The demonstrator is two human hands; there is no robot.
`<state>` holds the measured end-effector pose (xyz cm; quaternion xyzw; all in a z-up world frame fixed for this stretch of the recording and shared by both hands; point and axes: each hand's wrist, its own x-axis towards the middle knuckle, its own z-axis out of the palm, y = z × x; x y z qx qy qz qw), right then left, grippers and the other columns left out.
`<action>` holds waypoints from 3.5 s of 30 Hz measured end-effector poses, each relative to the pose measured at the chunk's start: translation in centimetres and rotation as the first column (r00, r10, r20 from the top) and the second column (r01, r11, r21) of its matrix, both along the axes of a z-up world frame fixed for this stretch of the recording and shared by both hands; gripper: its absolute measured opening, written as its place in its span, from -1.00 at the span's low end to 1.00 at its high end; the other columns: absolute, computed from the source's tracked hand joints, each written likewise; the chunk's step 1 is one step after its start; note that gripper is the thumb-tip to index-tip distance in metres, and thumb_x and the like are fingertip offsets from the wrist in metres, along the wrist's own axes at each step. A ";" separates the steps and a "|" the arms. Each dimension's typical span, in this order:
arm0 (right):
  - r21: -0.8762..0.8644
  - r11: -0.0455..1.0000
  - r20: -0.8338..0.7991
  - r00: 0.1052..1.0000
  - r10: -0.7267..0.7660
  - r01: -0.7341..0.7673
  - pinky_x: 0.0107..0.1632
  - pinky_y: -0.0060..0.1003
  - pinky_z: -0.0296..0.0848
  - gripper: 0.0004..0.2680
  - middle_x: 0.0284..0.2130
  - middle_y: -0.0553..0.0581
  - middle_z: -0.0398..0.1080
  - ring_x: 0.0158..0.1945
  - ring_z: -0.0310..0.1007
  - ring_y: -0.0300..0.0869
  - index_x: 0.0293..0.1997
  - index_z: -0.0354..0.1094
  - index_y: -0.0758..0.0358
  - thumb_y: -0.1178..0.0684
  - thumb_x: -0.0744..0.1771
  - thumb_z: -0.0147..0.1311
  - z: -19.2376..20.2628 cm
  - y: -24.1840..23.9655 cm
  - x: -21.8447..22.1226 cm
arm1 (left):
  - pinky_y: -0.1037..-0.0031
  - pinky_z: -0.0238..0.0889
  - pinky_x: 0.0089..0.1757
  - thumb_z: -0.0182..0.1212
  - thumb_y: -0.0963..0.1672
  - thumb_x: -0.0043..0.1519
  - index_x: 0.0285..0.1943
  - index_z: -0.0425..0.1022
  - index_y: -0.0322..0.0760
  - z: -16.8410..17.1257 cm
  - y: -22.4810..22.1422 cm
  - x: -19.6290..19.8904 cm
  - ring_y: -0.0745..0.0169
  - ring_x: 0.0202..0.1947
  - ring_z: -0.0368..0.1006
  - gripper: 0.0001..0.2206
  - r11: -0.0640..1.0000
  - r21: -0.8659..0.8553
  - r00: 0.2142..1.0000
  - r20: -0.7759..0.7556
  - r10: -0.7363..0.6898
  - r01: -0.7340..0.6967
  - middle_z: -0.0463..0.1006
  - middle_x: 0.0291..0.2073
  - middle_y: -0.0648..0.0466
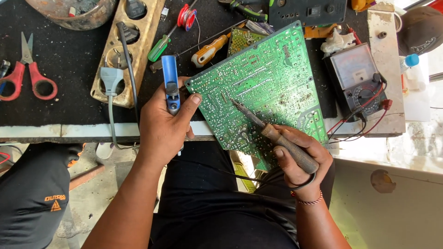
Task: Soldering and desoldering electronic components on a circuit board using a soldering iron and a desoldering pump.
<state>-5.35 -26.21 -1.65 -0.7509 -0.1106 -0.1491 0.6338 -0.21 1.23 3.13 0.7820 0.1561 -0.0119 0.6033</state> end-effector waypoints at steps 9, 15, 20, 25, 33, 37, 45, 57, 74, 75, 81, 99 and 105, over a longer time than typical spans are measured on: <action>-0.044 0.999 0.031 0.999 -0.024 0.025 0.16 -0.01 0.71 -0.75 -0.04 0.39 0.49 0.10 0.61 0.24 0.02 0.40 0.37 0.02 0.33 0.23 -0.4 0.2 -0.3 | 0.49 0.47 -0.64 0.24 -0.06 0.30 0.28 0.51 -0.03 0.3 0.0 0.0 0.33 -0.76 0.48 -0.65 0.999 -0.040 1.000 -0.001 -0.022 0.022 0.43 -0.61 0.21; -0.094 0.995 0.047 0.998 -0.030 0.035 0.20 0.02 0.72 -0.75 -0.03 0.40 0.49 0.12 0.61 0.26 0.06 0.38 0.34 0.03 0.34 0.21 -0.2 0.2 -0.6 | 0.51 0.50 -0.57 0.25 -0.05 0.29 0.25 0.52 0.00 -0.3 0.2 0.0 0.31 -0.73 0.55 -0.67 1.000 -0.001 0.999 0.032 -0.013 0.013 0.47 -0.60 0.23; -0.109 0.992 0.053 0.997 -0.059 0.065 0.21 0.04 0.67 -0.73 -0.03 0.48 0.48 0.09 0.60 0.23 0.03 0.38 0.42 0.02 0.33 0.21 -0.2 0.5 -0.6 | 0.51 0.48 -0.54 0.24 -0.02 0.31 0.27 0.50 0.03 -0.6 0.4 0.0 0.29 -0.70 0.61 -0.67 0.999 0.011 0.998 0.049 -0.036 0.036 0.46 -0.54 0.24; -0.116 0.992 0.053 0.998 -0.043 0.049 0.23 0.04 0.68 -0.75 -0.02 0.49 0.48 0.11 0.60 0.23 0.03 0.39 0.39 0.04 0.33 0.21 0.2 0.6 -0.7 | 0.50 0.54 -0.50 0.24 -0.04 0.30 0.26 0.50 0.00 -0.6 0.4 0.0 0.32 -0.68 0.59 -0.67 0.999 -0.015 0.998 0.053 -0.038 0.039 0.49 -0.58 0.23; -0.210 0.978 0.147 0.989 0.035 -0.004 0.25 0.14 0.71 -0.77 -0.06 0.31 0.50 0.13 0.61 0.29 0.07 0.40 0.31 0.12 0.33 0.22 0.2 0.1 -0.4 | 0.51 0.58 -0.37 0.25 -0.05 0.30 0.27 0.50 0.01 -0.7 0.4 0.0 0.36 -0.66 0.61 -0.66 0.999 -0.026 0.998 0.051 -0.041 0.043 0.54 -0.62 0.21; -0.255 0.967 0.183 0.981 0.058 -0.009 0.25 0.12 0.72 -0.79 -0.05 0.34 0.51 0.11 0.62 0.26 0.04 0.42 0.27 0.14 0.32 0.24 0.3 0.0 -0.3 | 0.54 0.57 -0.41 0.26 -0.05 0.30 0.26 0.51 -0.02 -0.7 0.3 0.0 0.37 -0.66 0.60 -0.67 0.998 -0.049 0.998 0.056 -0.025 0.027 0.50 -0.56 0.26; -0.278 0.961 0.174 0.983 0.064 -0.014 0.25 0.12 0.71 -0.80 -0.04 0.37 0.51 0.11 0.62 0.25 0.04 0.43 0.22 0.13 0.32 0.24 0.5 0.1 -0.1 | 0.55 0.54 -0.44 0.26 -0.05 0.30 0.26 0.52 -0.04 -0.7 0.3 0.1 0.37 -0.67 0.60 -0.67 0.999 -0.051 0.999 0.046 -0.016 0.018 0.47 -0.56 0.25; -0.277 0.960 0.222 0.971 0.090 -0.026 0.15 0.11 0.72 -0.82 -0.13 0.39 0.52 0.02 0.64 0.27 0.00 0.41 0.27 0.09 0.34 0.21 1.4 0.6 0.2 | 0.44 0.44 -0.25 -0.11 -0.15 0.49 0.27 0.11 -0.14 1.5 0.7 -2.1 0.31 -0.33 0.28 -0.80 0.884 -0.416 0.880 0.475 0.010 0.215 0.24 -0.25 0.10; -0.224 0.974 0.195 0.978 0.073 -0.028 0.17 0.03 0.71 -0.82 -0.10 0.40 0.52 0.05 0.63 0.20 0.00 0.42 0.28 0.11 0.34 0.22 1.7 1.0 0.1 | 0.04 0.34 0.34 -0.12 -0.16 0.55 0.22 0.09 -0.02 0.7 -5.8 0.0 0.24 -0.13 0.29 -0.86 0.899 -0.386 0.599 0.777 0.196 0.206 0.27 -0.08 0.11; -0.223 0.974 0.195 0.978 0.074 -0.029 0.17 0.03 0.71 -0.82 -0.10 0.40 0.52 0.05 0.63 0.20 0.00 0.42 0.28 0.11 0.34 0.22 1.7 1.0 0.1 | 0.04 0.34 0.34 -0.12 -0.16 0.55 0.22 0.09 -0.02 0.7 -5.9 0.1 0.24 -0.13 0.29 -0.86 0.900 -0.385 0.598 0.777 0.196 0.205 0.27 -0.08 0.11; -0.239 0.971 0.182 0.981 0.068 -0.023 0.17 0.05 0.70 -0.82 -0.10 0.38 0.53 0.05 0.63 0.23 -0.01 0.43 0.30 0.13 0.33 0.23 1.8 0.9 0.0 | -0.10 0.20 0.42 -0.13 -0.11 0.56 0.21 0.08 -0.03 0.8 -6.6 0.2 0.24 -0.12 0.25 -0.88 0.904 -0.370 0.583 0.791 0.186 0.214 0.24 -0.12 0.09; -0.247 0.969 0.174 0.983 0.053 -0.009 0.15 0.04 0.69 -0.83 -0.13 0.38 0.53 0.03 0.64 0.23 -0.04 0.44 0.30 0.11 0.33 0.22 2.1 1.1 0.0 | -0.01 0.22 0.41 -0.09 -0.19 0.47 0.13 0.10 -0.08 0.0 -7.4 -0.1 0.24 -0.17 0.27 -0.85 0.929 -0.276 0.524 0.845 0.113 0.246 0.25 -0.15 0.03; -0.245 0.970 0.158 0.986 0.048 -0.008 0.17 0.06 0.68 -0.84 -0.12 0.40 0.53 0.03 0.64 0.22 -0.04 0.43 0.31 0.12 0.33 0.21 2.0 1.1 -0.1 | -0.17 0.26 0.40 -0.09 -0.13 0.49 0.07 0.13 -0.13 -1.7 -7.8 -0.4 0.09 -0.20 0.30 -0.92 0.954 -0.185 0.471 0.881 0.054 0.235 0.28 -0.14 -0.06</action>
